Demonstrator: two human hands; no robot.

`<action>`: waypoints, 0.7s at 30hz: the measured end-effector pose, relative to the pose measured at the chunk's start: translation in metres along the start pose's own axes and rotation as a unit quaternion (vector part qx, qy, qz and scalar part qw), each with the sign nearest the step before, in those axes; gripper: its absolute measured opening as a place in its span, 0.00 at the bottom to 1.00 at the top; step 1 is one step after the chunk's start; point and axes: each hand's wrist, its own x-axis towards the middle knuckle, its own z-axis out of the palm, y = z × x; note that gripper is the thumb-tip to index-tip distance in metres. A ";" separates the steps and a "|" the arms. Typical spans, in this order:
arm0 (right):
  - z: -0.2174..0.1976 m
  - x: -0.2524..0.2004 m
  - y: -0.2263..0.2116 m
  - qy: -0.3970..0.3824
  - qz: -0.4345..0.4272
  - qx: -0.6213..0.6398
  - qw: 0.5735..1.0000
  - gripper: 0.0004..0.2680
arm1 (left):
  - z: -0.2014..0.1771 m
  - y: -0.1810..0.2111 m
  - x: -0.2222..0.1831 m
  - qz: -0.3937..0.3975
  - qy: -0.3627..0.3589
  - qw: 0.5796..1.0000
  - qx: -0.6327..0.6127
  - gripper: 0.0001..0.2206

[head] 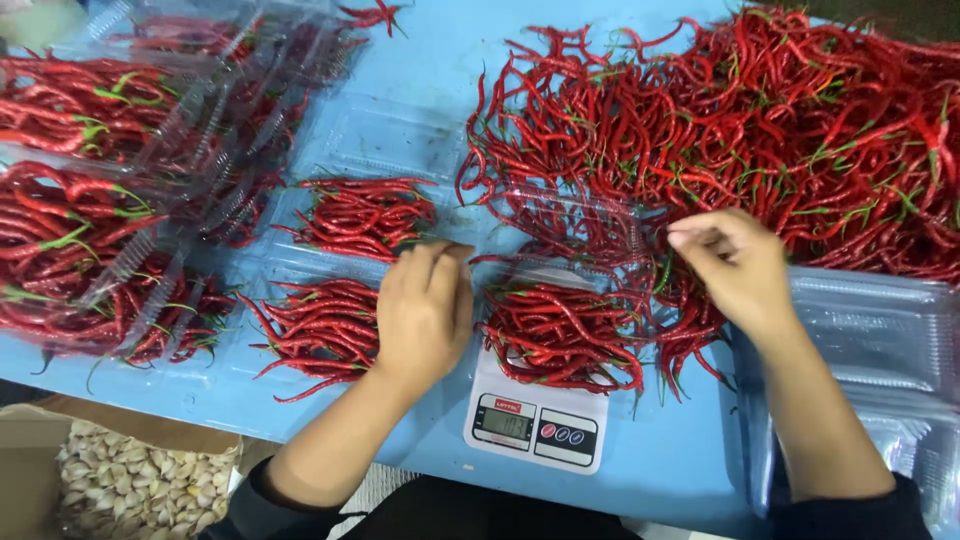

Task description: Packing red chilies into plastic containers and weighing them on a digital scale

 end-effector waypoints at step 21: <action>0.032 -0.040 -0.008 -0.134 0.353 0.189 0.907 0.13 | -0.009 0.021 -0.012 -0.388 -0.262 0.837 -0.285 0.25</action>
